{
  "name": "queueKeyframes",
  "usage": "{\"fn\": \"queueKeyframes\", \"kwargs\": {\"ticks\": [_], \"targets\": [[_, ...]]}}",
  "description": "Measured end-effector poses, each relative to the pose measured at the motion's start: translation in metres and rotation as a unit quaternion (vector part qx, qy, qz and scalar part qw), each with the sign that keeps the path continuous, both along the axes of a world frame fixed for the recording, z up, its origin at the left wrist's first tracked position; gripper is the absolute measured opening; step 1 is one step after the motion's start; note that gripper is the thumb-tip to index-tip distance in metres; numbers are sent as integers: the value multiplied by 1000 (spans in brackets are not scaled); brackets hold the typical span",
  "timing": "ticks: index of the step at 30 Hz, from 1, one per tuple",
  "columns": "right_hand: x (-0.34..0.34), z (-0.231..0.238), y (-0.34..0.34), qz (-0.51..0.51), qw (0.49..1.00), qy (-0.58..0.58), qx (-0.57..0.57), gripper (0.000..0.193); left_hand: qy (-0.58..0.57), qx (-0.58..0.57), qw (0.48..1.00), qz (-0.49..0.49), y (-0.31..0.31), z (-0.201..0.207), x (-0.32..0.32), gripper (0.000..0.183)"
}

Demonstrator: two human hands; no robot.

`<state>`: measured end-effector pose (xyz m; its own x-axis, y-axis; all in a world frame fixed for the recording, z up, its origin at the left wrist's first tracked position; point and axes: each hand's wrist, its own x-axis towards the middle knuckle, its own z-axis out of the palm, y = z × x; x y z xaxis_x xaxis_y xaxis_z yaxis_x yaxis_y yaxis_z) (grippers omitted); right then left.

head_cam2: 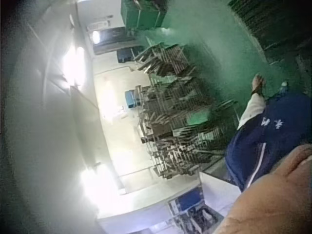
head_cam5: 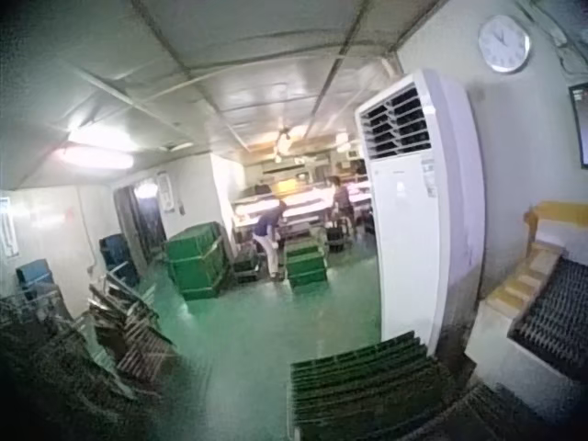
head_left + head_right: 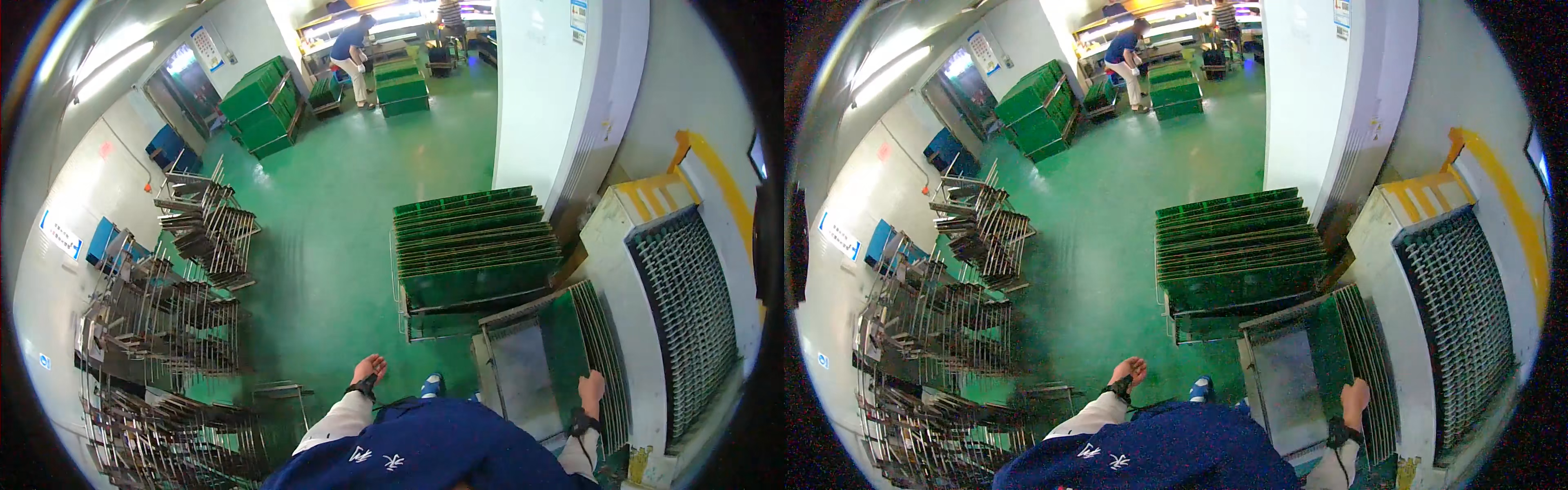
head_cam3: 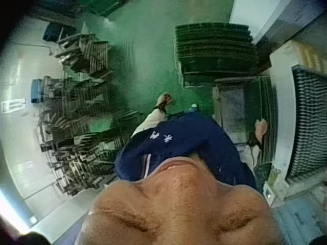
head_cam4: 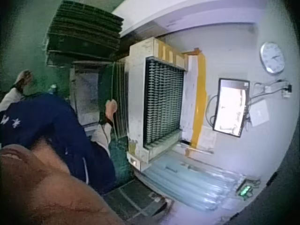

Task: Picking up green circuit boards or panels and stacking them into vertical slots on a metal cart.

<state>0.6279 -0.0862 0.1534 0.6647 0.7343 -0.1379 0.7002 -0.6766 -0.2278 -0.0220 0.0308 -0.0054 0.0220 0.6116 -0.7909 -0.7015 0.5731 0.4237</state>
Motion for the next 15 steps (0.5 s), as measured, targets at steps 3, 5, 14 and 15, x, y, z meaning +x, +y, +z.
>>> {"fn": "queueKeyframes", "kwargs": {"ticks": [3,5,14,15], "targets": [[7,37,-12,-5,999,-18,38,26,25,-49,998,25,2,9,23,20],[2,84,-10,12,998,-33,47,25,53,-67,996,30,-3,3,18,20],[22,230,-56,-58,996,-15,68,30,31,9,993,-117,41,13,78,21],[45,221,-69,-78,980,25,183,34,-22,44,992,-116,49,0,77,21]]}}
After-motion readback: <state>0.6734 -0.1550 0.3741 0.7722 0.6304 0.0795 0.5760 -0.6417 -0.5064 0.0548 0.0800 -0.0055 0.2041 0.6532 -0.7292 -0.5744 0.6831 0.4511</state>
